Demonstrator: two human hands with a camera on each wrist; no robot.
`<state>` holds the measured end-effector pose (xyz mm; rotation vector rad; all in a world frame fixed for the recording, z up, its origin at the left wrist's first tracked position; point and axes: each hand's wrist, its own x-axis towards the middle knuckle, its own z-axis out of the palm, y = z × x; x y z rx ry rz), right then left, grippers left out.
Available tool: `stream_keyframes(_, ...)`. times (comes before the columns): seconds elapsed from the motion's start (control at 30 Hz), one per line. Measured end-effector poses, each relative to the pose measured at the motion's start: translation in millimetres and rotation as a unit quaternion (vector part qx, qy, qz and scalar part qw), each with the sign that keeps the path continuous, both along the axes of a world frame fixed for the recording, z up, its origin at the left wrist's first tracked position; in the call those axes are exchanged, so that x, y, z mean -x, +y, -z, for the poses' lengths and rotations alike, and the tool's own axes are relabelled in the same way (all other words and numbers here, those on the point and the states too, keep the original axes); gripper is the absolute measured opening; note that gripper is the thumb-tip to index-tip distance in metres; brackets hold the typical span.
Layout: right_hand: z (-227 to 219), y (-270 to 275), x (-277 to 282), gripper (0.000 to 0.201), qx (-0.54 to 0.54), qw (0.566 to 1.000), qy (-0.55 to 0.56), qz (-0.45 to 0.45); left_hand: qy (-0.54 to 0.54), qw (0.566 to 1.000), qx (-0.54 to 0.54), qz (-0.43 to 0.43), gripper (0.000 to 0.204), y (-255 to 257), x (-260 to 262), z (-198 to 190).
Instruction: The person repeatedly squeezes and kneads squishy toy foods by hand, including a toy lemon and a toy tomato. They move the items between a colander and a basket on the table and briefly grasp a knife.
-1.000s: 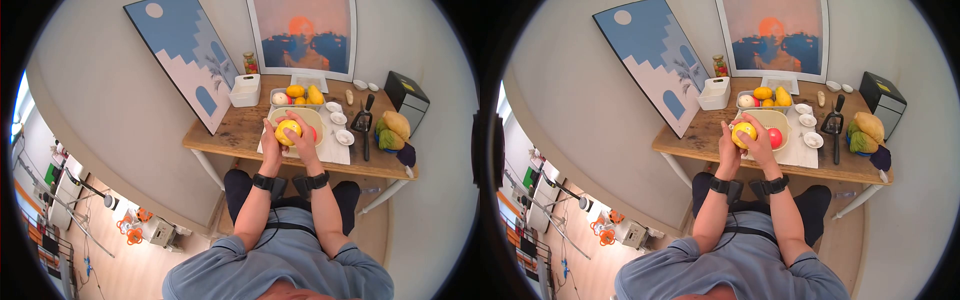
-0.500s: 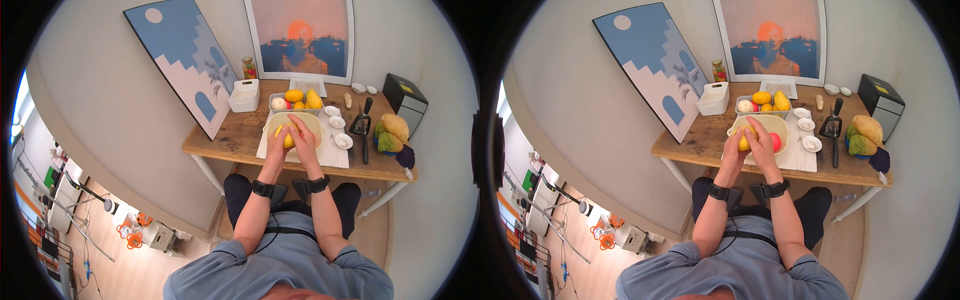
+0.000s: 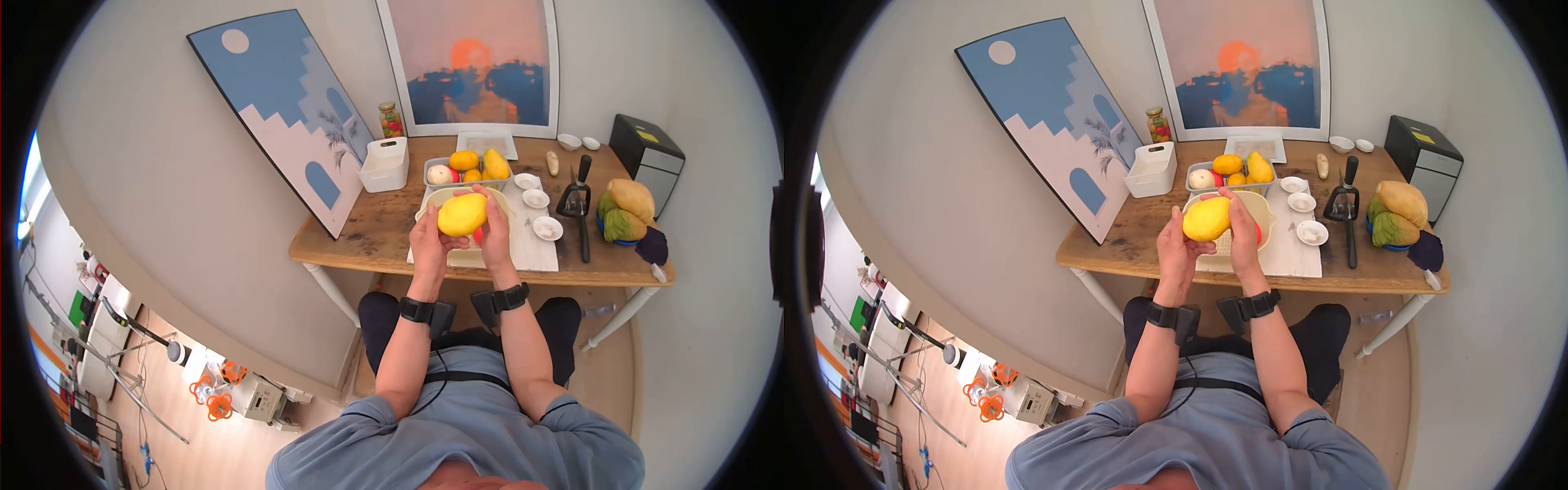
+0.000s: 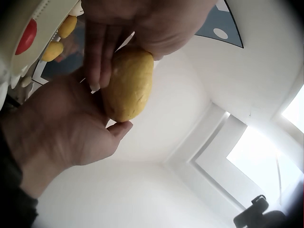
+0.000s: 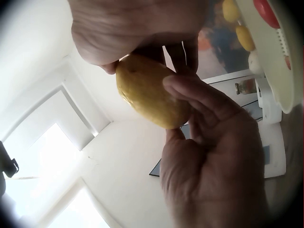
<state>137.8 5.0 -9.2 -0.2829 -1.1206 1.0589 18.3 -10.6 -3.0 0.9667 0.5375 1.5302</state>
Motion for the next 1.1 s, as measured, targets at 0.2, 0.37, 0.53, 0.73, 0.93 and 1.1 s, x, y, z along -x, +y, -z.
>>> stream_keyframes(0.2, -13.7, -14.0, 7.5, 0.041, -0.032, 0.992, -0.125, 0.010, 0.083, 0.989, 0.017, -0.125, 0.035, 9.3, -9.6, 17.8)
stream_keyframes(0.37, -10.5, -8.7, 9.1, 0.047, -0.070, 0.970, -0.189, 0.135, 0.041, 0.999, -0.018, 0.008, 0.046, 5.1, -7.0, 5.5)
stream_keyframes(0.53, -0.2, 6.5, 6.5, 0.045, -0.057, 0.968, -0.193, 0.148, 0.105, 0.993, -0.041, 0.024, 0.057, 7.5, -9.4, 2.8)
stream_keyframes(0.73, -5.1, -3.9, 1.2, 0.048, 0.052, 0.988, -0.144, 0.018, -0.053, 0.995, -0.010, 0.080, 0.061, 5.2, 3.4, -7.5)
stream_keyframes(0.93, 2.5, 1.2, 4.1, 0.051, -0.016, 0.995, -0.102, 0.018, -0.088, 0.993, -0.005, 0.082, 0.060, 10.3, 7.0, -1.0)
stream_keyframes(1.1, -9.0, -10.1, 7.7, 0.054, -0.050, 0.993, -0.088, -0.055, -0.097, 0.994, 0.006, 0.055, 0.050, 9.2, 3.2, -0.8)
